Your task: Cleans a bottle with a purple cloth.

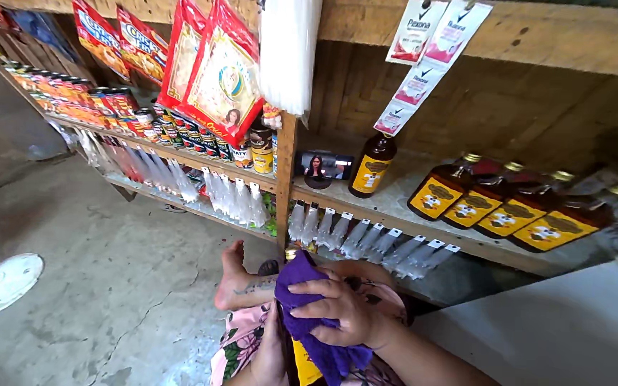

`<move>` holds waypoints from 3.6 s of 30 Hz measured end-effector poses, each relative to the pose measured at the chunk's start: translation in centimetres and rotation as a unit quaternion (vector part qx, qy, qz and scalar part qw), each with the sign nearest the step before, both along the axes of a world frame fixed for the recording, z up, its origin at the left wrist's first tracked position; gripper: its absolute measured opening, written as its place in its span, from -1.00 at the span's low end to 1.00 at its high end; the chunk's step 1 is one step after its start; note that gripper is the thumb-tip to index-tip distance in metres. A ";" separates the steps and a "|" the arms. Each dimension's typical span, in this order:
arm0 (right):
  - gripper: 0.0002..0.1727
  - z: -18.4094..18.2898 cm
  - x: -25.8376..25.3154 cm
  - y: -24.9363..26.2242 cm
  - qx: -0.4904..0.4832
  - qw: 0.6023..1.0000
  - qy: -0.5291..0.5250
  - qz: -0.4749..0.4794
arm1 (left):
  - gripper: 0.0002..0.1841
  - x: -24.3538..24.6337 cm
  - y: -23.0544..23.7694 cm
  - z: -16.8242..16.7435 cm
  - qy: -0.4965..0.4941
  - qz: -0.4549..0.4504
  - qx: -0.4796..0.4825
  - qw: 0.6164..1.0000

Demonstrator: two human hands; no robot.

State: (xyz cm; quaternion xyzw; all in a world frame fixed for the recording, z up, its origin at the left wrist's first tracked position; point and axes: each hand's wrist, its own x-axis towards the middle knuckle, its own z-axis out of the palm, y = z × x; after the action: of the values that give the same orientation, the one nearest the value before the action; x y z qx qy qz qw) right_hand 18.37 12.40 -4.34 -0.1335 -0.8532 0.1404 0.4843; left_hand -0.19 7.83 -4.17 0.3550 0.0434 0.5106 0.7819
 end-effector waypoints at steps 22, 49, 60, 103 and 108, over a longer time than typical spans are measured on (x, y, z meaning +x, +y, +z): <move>-0.66 -0.7 -0.5 -2.8 0.029 0.990 -0.134 -0.039 | -0.45 1.2 -0.7 3.3 0.106 0.082 -0.213 0.968; -0.50 4.8 1.7 -2.1 -0.407 0.870 0.269 -0.075 | -0.28 0.2 -1.4 -2.6 0.136 -0.053 0.022 0.989; -0.65 6.6 0.9 -0.7 -0.381 0.897 0.172 0.146 | -0.51 -0.3 -1.9 2.5 0.213 -0.031 0.016 0.976; -0.59 5.8 1.1 -1.4 -0.336 0.927 0.164 0.036 | -0.41 1.0 -2.2 0.8 0.183 0.001 -0.011 0.983; -0.54 4.8 1.8 -1.1 -0.374 0.892 0.195 0.164 | -0.33 0.2 -1.5 -3.0 0.169 -0.027 0.008 0.985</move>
State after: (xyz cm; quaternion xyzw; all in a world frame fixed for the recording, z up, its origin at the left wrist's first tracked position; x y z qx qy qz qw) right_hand 20.12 11.28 0.51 -0.1333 -0.6356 0.5499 0.5252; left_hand -0.02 6.31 -7.14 0.4433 0.1613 0.4219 0.7742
